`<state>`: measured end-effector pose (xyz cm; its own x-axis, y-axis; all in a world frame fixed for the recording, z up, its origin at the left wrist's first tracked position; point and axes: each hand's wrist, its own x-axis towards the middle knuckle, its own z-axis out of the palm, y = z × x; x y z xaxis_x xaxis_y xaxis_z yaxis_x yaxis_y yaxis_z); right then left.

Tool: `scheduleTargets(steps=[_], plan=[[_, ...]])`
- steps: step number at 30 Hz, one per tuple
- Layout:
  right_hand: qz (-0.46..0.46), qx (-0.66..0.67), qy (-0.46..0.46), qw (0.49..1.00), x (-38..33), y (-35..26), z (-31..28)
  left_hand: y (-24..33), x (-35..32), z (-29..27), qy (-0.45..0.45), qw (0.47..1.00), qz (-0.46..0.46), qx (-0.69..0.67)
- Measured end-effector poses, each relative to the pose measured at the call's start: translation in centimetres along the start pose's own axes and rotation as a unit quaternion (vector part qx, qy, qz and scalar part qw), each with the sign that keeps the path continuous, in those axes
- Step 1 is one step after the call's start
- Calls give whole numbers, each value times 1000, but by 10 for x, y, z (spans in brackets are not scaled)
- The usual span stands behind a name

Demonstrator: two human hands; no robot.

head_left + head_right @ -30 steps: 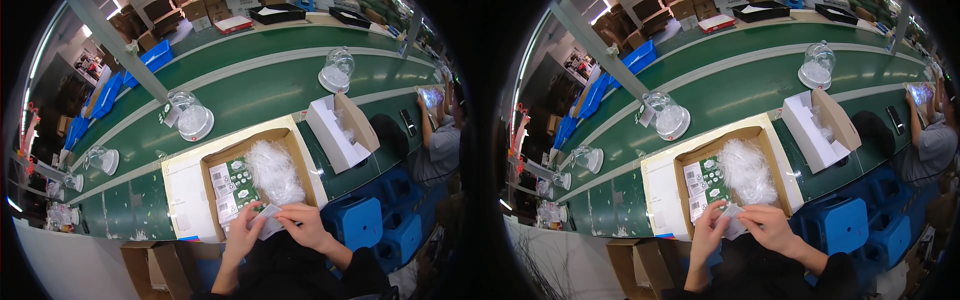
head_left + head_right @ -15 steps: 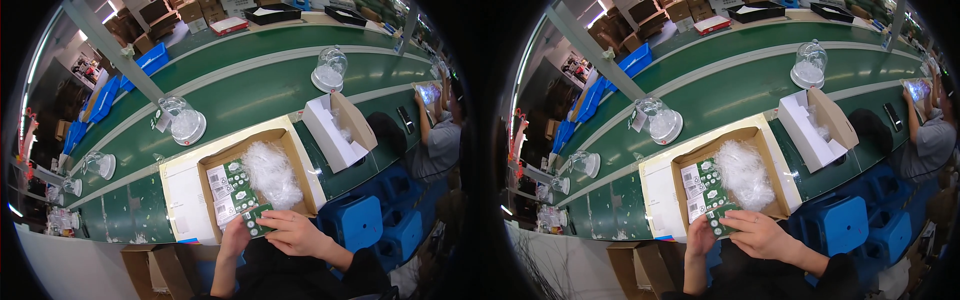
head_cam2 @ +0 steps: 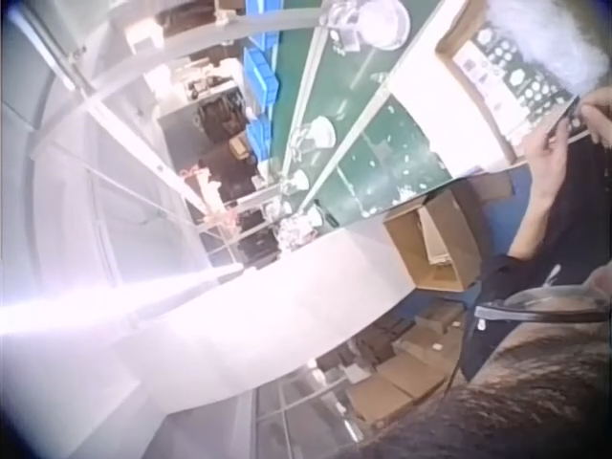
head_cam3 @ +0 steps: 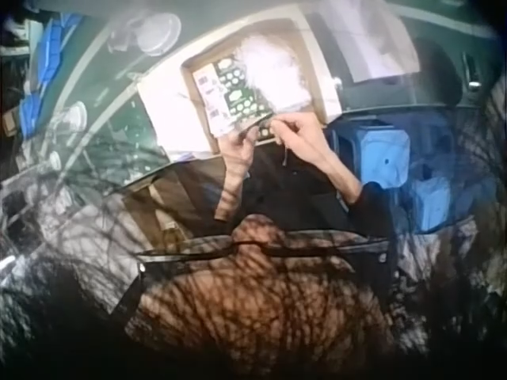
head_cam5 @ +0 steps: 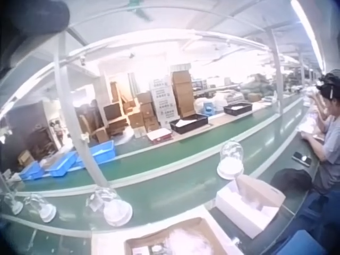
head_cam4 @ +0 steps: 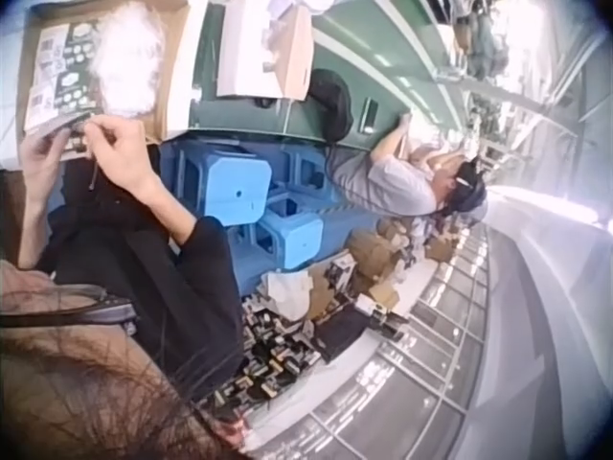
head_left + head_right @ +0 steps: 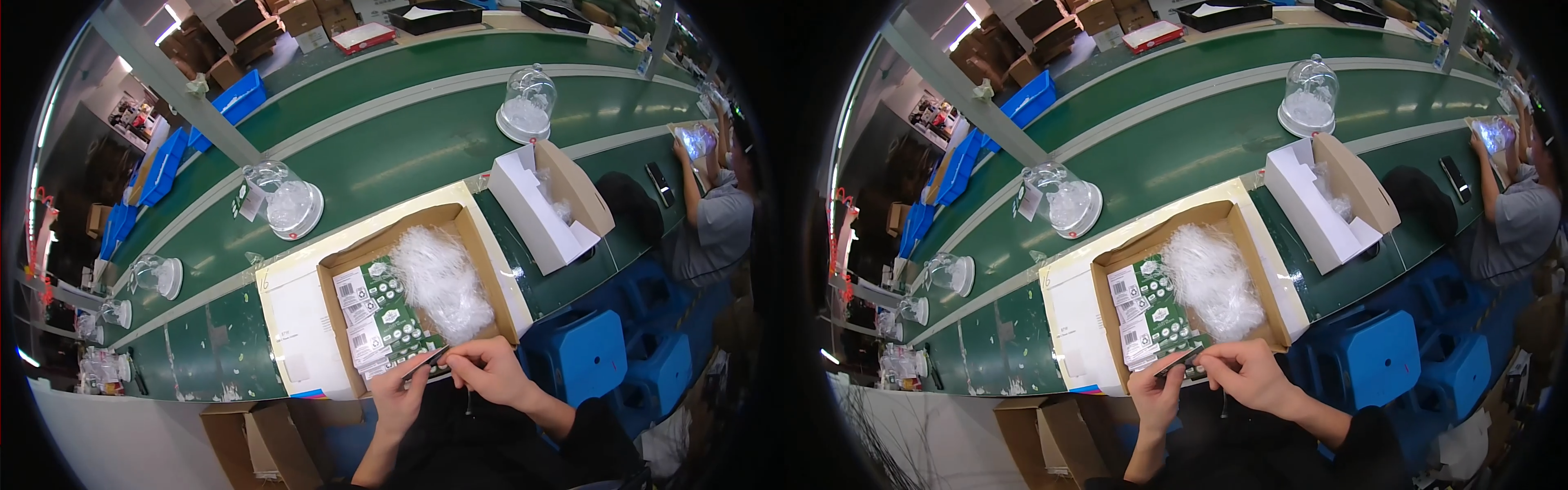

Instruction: Separating LED PCBs from a panel and placing them into transparent dome-shaped housings on an assembly line.

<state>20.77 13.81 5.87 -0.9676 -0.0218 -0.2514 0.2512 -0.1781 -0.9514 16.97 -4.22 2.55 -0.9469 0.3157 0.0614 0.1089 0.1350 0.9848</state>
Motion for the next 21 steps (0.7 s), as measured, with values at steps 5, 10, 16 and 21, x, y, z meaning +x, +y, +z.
scheduleTargets(steps=[5,10,16,21], plan=[[43,70,-18,996,3,0,-2,11,9,0,-27,998,55,13],[50,101,-25,993,4,1,-3,13,9,0,-35,997,66,26],[59,109,-50,991,4,0,-8,16,10,-1,-44,997,62,22],[57,114,-55,990,5,1,-8,16,8,-3,-45,999,29,2]])
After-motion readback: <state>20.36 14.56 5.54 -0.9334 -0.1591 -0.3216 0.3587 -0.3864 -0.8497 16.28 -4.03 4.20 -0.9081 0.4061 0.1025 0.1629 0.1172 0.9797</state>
